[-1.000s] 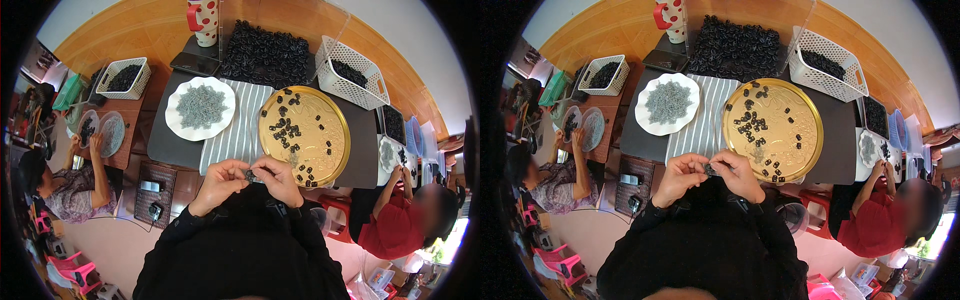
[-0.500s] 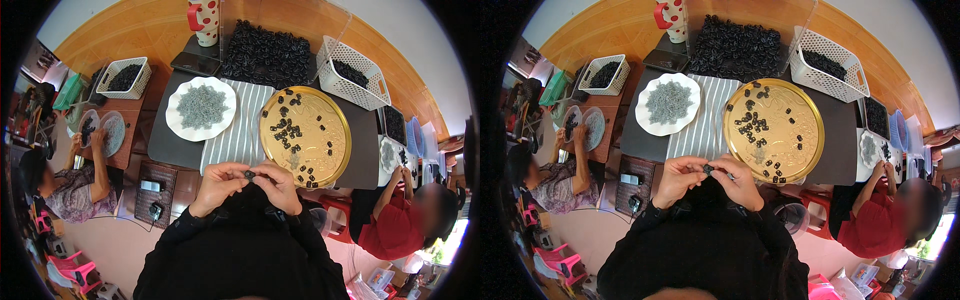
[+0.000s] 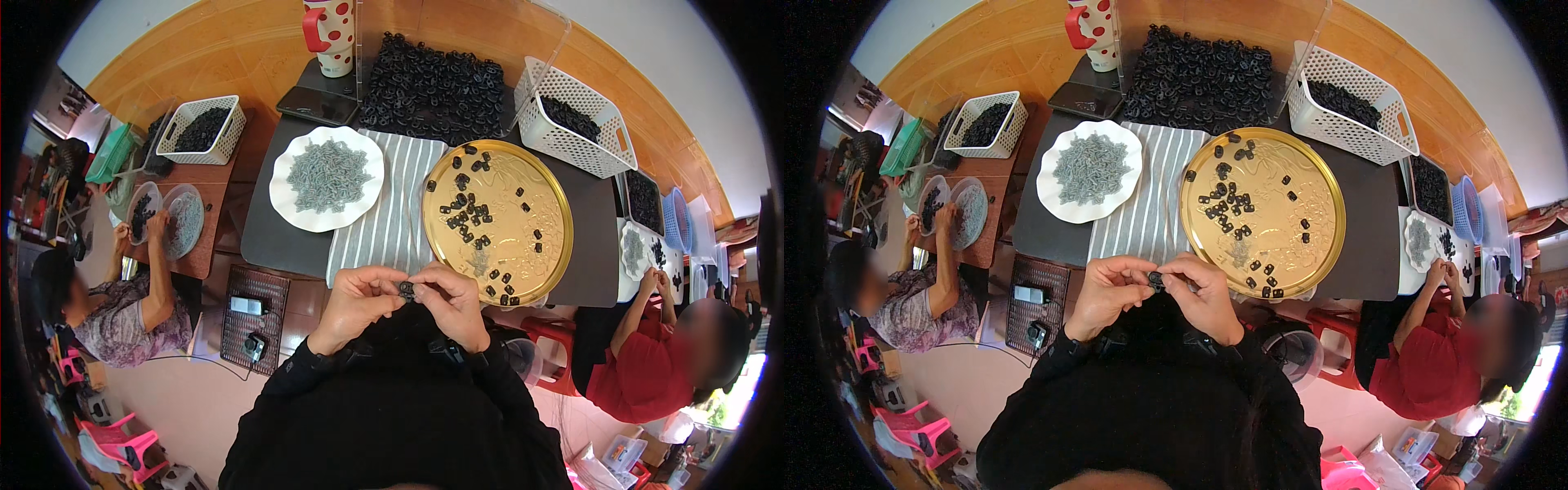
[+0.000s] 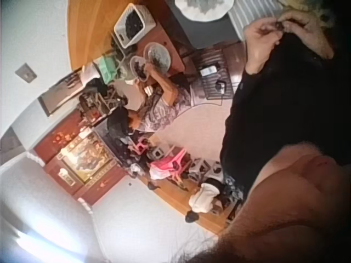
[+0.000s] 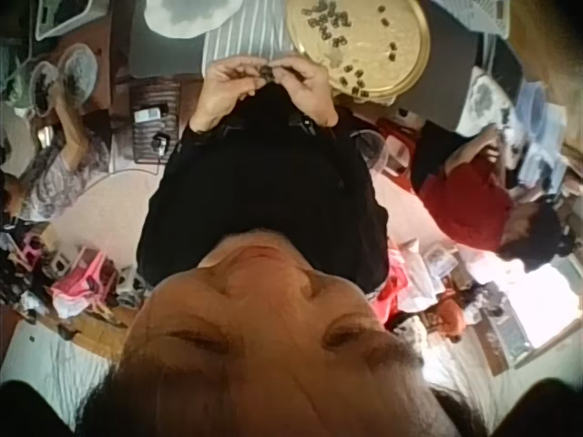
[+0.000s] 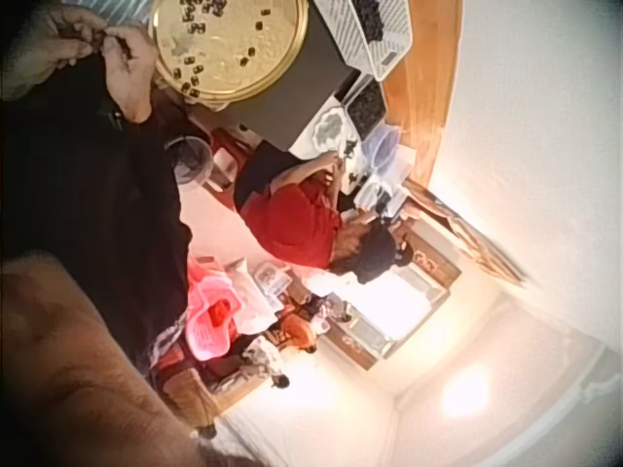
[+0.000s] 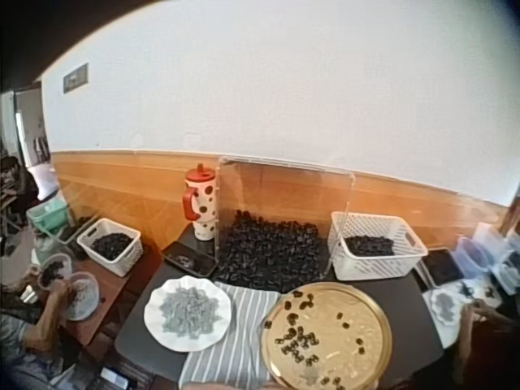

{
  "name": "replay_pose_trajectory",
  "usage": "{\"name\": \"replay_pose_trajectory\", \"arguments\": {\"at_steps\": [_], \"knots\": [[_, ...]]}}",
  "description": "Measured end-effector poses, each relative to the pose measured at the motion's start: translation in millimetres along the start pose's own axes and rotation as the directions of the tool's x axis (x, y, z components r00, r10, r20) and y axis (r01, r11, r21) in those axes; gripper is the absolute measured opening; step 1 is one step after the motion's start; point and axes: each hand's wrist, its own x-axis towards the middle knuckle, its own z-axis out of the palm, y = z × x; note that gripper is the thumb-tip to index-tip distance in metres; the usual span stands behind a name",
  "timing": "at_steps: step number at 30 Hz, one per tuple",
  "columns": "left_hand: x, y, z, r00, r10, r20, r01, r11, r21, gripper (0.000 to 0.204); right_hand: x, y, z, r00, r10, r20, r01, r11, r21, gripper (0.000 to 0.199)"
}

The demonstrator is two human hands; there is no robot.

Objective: The person picks up a black plastic toggle and a metal spring by hand, inserts the spring into the toggle, and places the assembled component onto a gold tray.

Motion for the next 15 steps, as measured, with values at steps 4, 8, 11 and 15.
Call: {"name": "replay_pose_trajectory", "arguments": {"at_steps": [4, 8, 11, 15], "knots": [[0.4, -1.9, 1.1, 1.000, 0.004, -0.012, -0.004, 1.000, -0.015, 0.027, 0.9, 2.3, -2.2, 0.998, -0.067, 0.007, 0.068, 0.995, -0.070, 0.014], [-0.3, -5.4, 1.4, 0.998, 0.059, -0.029, -0.060, 0.998, -0.007, 0.026, 2.3, 0.1, -0.7, 0.993, -0.116, 0.013, 0.117, 0.988, -0.105, 0.014], [-0.7, -8.5, 3.9, 0.994, 0.101, -0.048, -0.103, 0.993, -0.054, 0.027, 1.7, 1.3, 3.1, 0.992, -0.119, -0.027, 0.116, 0.989, -0.097, 0.014], [-0.5, -10.6, 3.9, 0.991, 0.128, -0.050, -0.131, 0.989, -0.075, 0.028, 2.4, -1.6, 0.9, 0.987, -0.158, -0.013, 0.155, 0.982, -0.111, 0.014]]}}
